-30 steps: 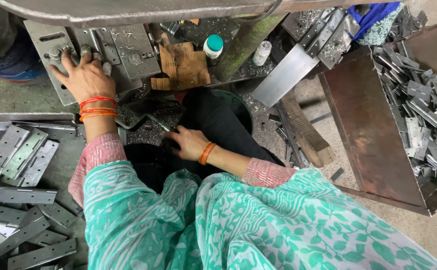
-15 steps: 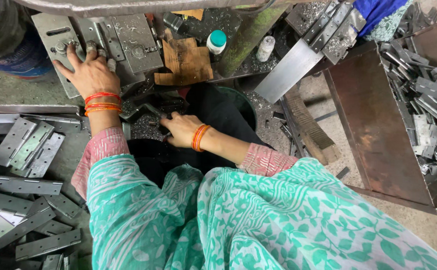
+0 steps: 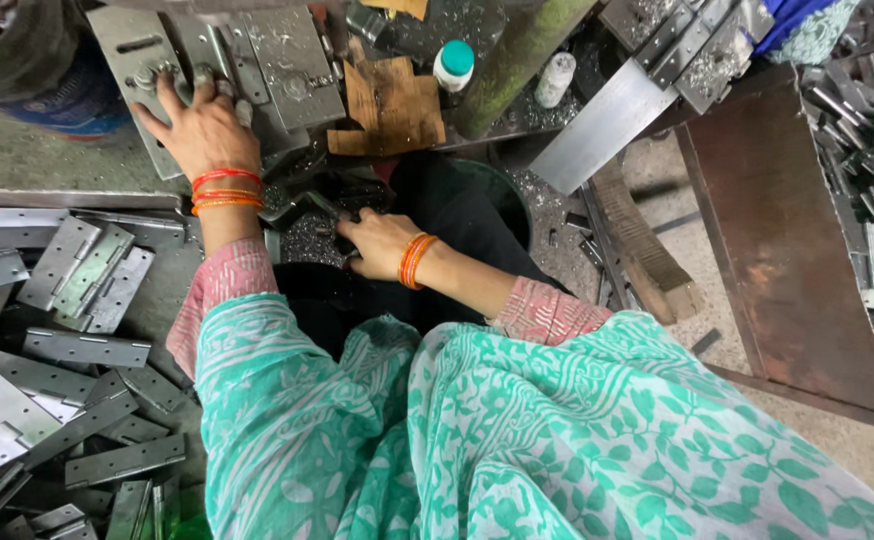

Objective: The person operates a metal press machine to process metal hinge components. They repeatedly pick up a hinge, place it under the press, and activate the machine to perform a shaping or cutting operation. The processed pieces are then placed into a pile.

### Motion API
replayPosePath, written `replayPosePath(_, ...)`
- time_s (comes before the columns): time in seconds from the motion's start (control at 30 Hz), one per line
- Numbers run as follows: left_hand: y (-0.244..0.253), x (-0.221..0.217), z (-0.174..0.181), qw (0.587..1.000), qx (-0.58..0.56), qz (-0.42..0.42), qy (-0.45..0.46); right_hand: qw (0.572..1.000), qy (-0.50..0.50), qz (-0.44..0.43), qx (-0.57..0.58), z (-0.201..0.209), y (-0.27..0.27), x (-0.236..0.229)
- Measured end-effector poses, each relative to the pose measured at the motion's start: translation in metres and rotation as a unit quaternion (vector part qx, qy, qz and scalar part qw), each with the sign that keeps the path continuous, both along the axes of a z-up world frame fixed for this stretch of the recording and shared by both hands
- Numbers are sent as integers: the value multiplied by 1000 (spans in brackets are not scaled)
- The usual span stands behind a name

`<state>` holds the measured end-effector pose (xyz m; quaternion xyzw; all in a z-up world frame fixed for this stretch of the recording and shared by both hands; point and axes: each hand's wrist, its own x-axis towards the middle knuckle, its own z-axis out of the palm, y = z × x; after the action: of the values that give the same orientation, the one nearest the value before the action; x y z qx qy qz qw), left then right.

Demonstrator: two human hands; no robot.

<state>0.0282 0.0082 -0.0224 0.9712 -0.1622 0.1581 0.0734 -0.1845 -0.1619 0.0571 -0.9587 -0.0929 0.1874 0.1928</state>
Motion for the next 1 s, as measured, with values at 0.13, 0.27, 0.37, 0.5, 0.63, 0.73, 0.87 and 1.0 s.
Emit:
replayPosePath(0.13,0,-3,1,1000,1,6,17,1000,6,0,-14,-6,1,-1)
replayPosePath(0.27,1,-4,1,999,-21,1,29,1000,12,-5,-14,-15,-1,-1)
replayPosePath(0.37,-3,-3,9,999,-25,11,35,1000,0,4,-24,-10,-2,0)
replayPosePath(0.5,-6,-7,14,998,-20,32,39,999,-1,21,-31,-7,0,-1)
replayPosePath(0.63,-11,-7,21,996,5,47,72,999,-2,17,-37,-10,-1,0)
replayPosePath(0.73,-11,-10,26,997,13,45,67,999,-15,20,-34,-11,1,-1)
replayPosePath(0.87,-17,-10,29,994,28,58,90,999,-29,21,-32,-12,1,-2)
replayPosePath(1.0,-18,-2,29,994,36,54,87,999,-12,15,-41,-24,-3,0)
